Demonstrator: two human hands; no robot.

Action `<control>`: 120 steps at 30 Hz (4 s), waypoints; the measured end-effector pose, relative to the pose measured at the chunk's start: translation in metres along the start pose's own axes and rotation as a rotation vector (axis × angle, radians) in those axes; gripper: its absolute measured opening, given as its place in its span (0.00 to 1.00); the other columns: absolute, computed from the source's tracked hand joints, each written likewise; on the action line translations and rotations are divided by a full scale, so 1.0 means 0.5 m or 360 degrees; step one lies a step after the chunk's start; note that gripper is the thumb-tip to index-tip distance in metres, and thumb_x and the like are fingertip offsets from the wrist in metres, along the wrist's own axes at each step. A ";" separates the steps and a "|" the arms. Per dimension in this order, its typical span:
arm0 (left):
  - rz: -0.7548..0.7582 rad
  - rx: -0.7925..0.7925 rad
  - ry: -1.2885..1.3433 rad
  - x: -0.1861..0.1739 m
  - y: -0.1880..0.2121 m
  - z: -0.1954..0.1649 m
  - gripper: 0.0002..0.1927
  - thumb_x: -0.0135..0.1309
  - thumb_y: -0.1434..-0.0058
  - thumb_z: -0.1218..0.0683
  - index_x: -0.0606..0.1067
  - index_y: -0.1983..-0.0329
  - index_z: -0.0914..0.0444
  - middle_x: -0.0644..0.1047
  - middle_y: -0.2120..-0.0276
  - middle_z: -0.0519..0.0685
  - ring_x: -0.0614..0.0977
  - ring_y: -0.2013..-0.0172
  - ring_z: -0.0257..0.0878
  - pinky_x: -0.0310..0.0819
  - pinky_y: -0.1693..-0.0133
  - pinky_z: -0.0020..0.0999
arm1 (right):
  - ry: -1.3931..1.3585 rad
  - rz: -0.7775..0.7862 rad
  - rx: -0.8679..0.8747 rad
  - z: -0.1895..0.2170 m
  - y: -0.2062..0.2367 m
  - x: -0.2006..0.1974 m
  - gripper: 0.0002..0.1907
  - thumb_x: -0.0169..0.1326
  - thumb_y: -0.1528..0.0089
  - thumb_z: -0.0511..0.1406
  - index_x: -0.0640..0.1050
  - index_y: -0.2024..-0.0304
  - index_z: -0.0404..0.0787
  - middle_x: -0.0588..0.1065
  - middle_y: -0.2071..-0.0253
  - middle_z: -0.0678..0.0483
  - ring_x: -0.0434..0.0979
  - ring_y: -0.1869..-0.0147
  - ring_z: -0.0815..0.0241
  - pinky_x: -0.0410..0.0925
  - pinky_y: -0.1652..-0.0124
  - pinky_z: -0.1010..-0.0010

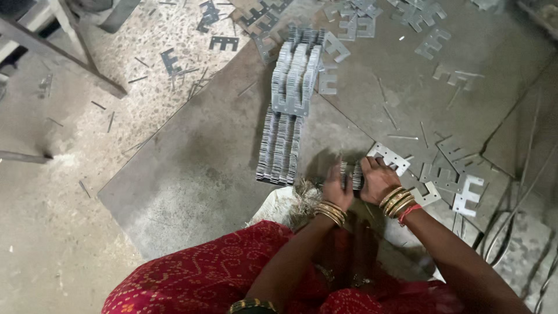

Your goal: The person sits on the floor and repeatedly picks up small metal brackets from a scattered pile, aligns them, and stacks them into neat columns. The person handles the brackets by hand and organizes them into growing stacks.

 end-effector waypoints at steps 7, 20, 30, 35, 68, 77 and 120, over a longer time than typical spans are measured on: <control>-0.0028 0.0275 -0.0189 -0.057 -0.049 -0.106 0.35 0.47 0.35 0.60 0.58 0.23 0.55 0.77 0.50 0.66 0.81 0.61 0.65 0.79 0.58 0.58 | -0.0016 0.0108 0.0179 -0.011 -0.031 -0.011 0.30 0.61 0.59 0.34 0.70 0.53 0.37 0.77 0.54 0.40 0.76 0.45 0.38 0.74 0.51 0.50; -0.0184 0.0464 0.0093 -0.399 -0.343 -0.060 0.33 0.53 0.36 0.55 0.61 0.27 0.58 0.73 0.38 0.64 0.79 0.44 0.61 0.75 0.46 0.46 | -0.0116 -0.0297 -0.0036 0.276 -0.322 -0.140 0.29 0.61 0.55 0.35 0.70 0.50 0.39 0.74 0.48 0.41 0.73 0.40 0.38 0.70 0.46 0.49; 0.0211 -0.0394 0.0613 -0.351 -0.416 0.056 0.43 0.31 0.30 0.30 0.59 0.24 0.63 0.59 0.26 0.54 0.57 0.26 0.46 0.46 0.29 0.35 | -0.1516 -0.0707 0.0335 0.239 -0.293 -0.055 0.63 0.72 0.63 0.28 0.53 0.29 0.30 0.67 0.36 0.34 0.68 0.32 0.38 0.62 0.33 0.59; 0.0198 -0.0209 0.0846 -0.344 -0.425 0.036 0.43 0.32 0.31 0.29 0.57 0.25 0.63 0.58 0.25 0.54 0.55 0.25 0.43 0.45 0.29 0.34 | -0.1592 -0.0519 0.0766 0.243 -0.303 0.009 0.57 0.70 0.59 0.32 0.56 0.32 0.32 0.73 0.40 0.38 0.75 0.35 0.42 0.67 0.35 0.63; -0.0889 0.0729 -0.0317 -0.300 -0.401 -0.198 0.25 0.53 0.28 0.46 0.73 0.38 0.69 0.75 0.39 0.67 0.75 0.38 0.62 0.67 0.36 0.53 | 0.0373 -0.0540 0.2084 -0.485 0.447 -0.179 0.32 0.69 0.49 0.46 0.80 0.49 0.33 0.68 0.37 0.29 0.61 0.31 0.29 0.60 0.40 0.45; 0.0048 0.0524 -0.0320 -0.041 -0.385 -0.163 0.36 0.55 0.35 0.40 0.68 0.35 0.70 0.68 0.35 0.67 0.66 0.32 0.62 0.59 0.32 0.50 | -0.0009 -0.1156 0.1995 -0.490 0.337 -0.120 0.19 0.66 0.36 0.44 0.81 0.53 0.36 0.80 0.60 0.37 0.80 0.57 0.36 0.72 0.56 0.50; -0.0221 0.0211 -0.1001 0.044 -0.558 -0.142 0.64 0.46 0.42 0.21 0.47 0.24 0.75 0.46 0.24 0.68 0.45 0.24 0.60 0.36 0.27 0.53 | -0.0879 -0.0529 0.0618 -0.457 -0.227 -0.267 0.19 0.58 0.38 0.33 0.80 0.44 0.34 0.78 0.66 0.43 0.76 0.66 0.57 0.68 0.65 0.62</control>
Point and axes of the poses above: each hand's wrist, its own y-axis away from the middle knuckle, its own x-axis out of the palm, z = x × y, the point moved 6 cm from there along -y, towards the middle knuckle
